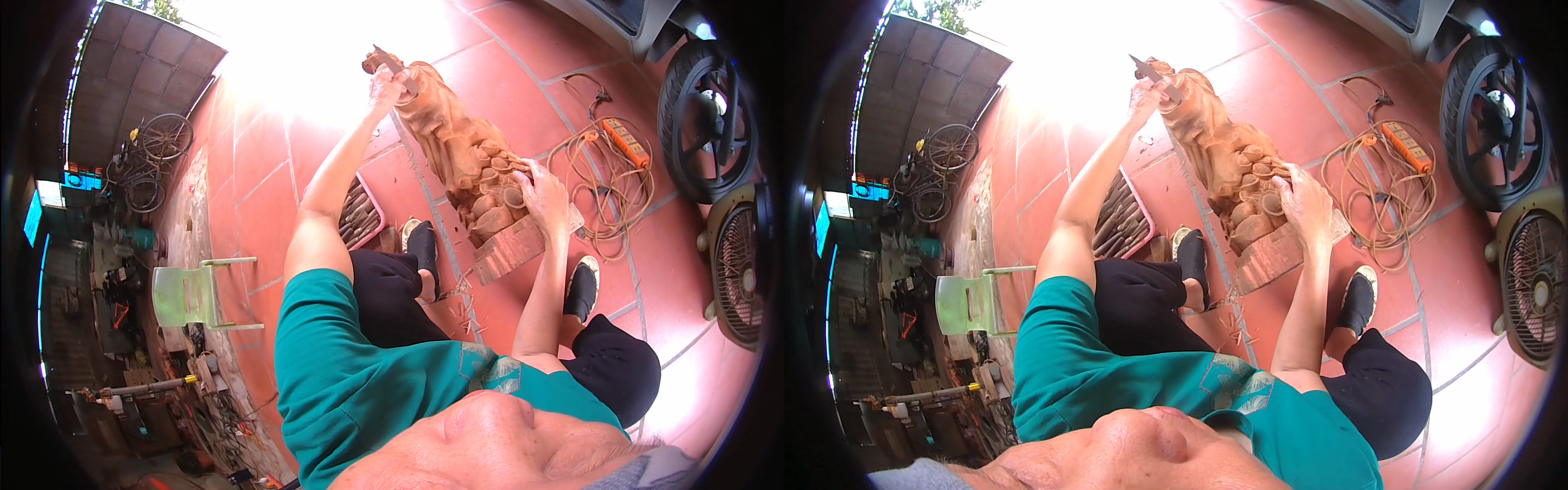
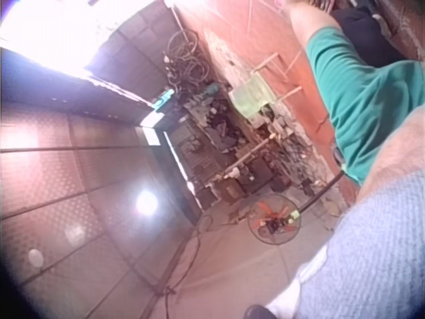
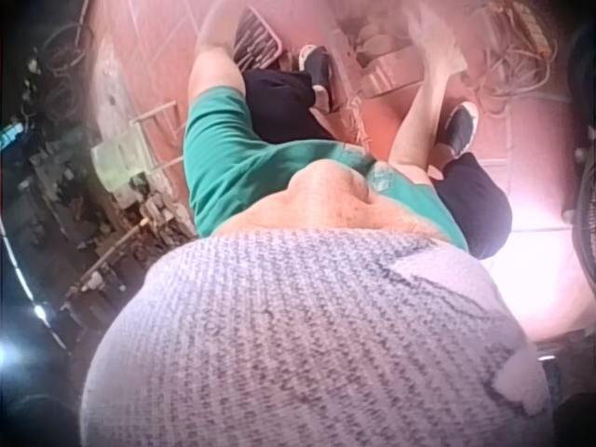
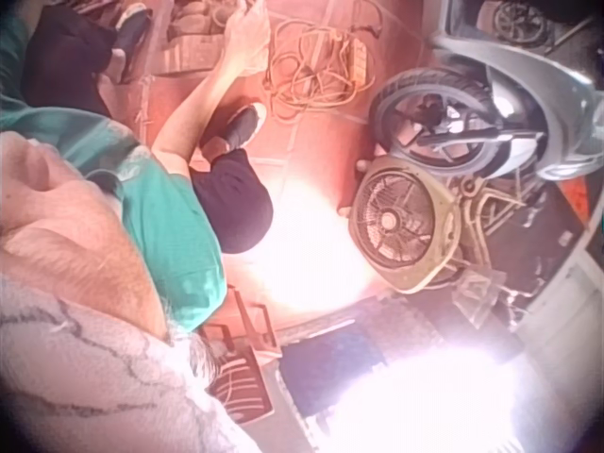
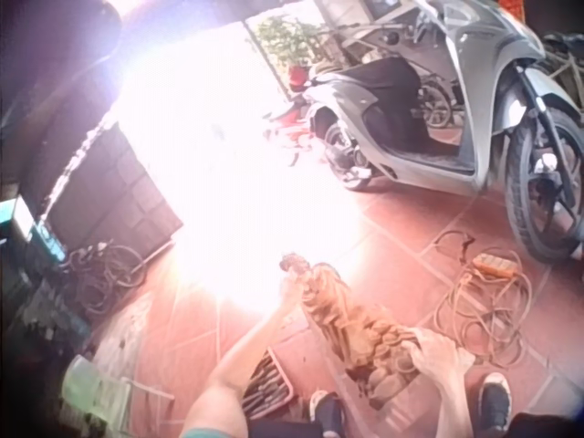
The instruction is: The person sits on the floor and carves a wooden sculpture using a chisel and mallet. They repeatedly strike the chisel to remove wood shavings and refine the sculpture's surface.
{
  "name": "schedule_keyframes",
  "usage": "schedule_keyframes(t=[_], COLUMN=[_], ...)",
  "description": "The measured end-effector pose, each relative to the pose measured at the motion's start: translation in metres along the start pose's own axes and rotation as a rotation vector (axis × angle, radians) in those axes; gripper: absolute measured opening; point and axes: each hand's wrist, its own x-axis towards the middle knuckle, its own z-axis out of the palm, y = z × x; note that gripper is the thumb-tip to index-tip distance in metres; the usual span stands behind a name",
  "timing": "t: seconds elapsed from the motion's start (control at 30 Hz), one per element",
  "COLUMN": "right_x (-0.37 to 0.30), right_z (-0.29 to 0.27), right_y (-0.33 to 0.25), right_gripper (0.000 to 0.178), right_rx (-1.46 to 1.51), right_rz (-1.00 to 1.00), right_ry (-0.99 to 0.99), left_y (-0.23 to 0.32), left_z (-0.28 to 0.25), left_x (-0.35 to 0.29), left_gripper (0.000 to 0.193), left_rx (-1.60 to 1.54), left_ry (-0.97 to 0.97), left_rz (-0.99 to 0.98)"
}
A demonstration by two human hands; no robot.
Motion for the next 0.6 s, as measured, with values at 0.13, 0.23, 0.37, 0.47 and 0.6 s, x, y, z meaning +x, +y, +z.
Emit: schedule_keyframes(t=[0.13, 0.23, 0.37, 0.47, 0.6], right_x=[-0.001, 0.0, 0.0, -0.001, 0.0], right_z=[0.002, 0.002, -0.002, 0.002, 0.003], right_y=[-0.008, -0.008, -0.001, -0.003, 0.0], right_gripper=[0.033, 0.033, 0.033, 0.034, 0.034], right_rx=[0.022, 0.012, 0.001, 0.001, 0.002], right_rz=[-0.003, -0.006, 0.024, -0.022, 0.006], right_ry=[-0.007, 0.019, 0.02, 0.02, 0.004], left_y=[-0.03, -0.033, -0.017, -0.03, -0.029], left_z=[-0.003, 0.01, 0.024, 0.005, 0.006], left_x=[0.016, 0.014, 0.007, 0.016, 0.026], left_gripper=[0.044, 0.039, 0.038, 0.04, 0.047], left_rx=[0.306, 0.559, 0.4, 0.054, -0.07], left_ry=[0.085, 0.206, 0.014, -0.062, 0.035], left_rz=[0.023, 0.212, 0.079, -0.055, -0.028])
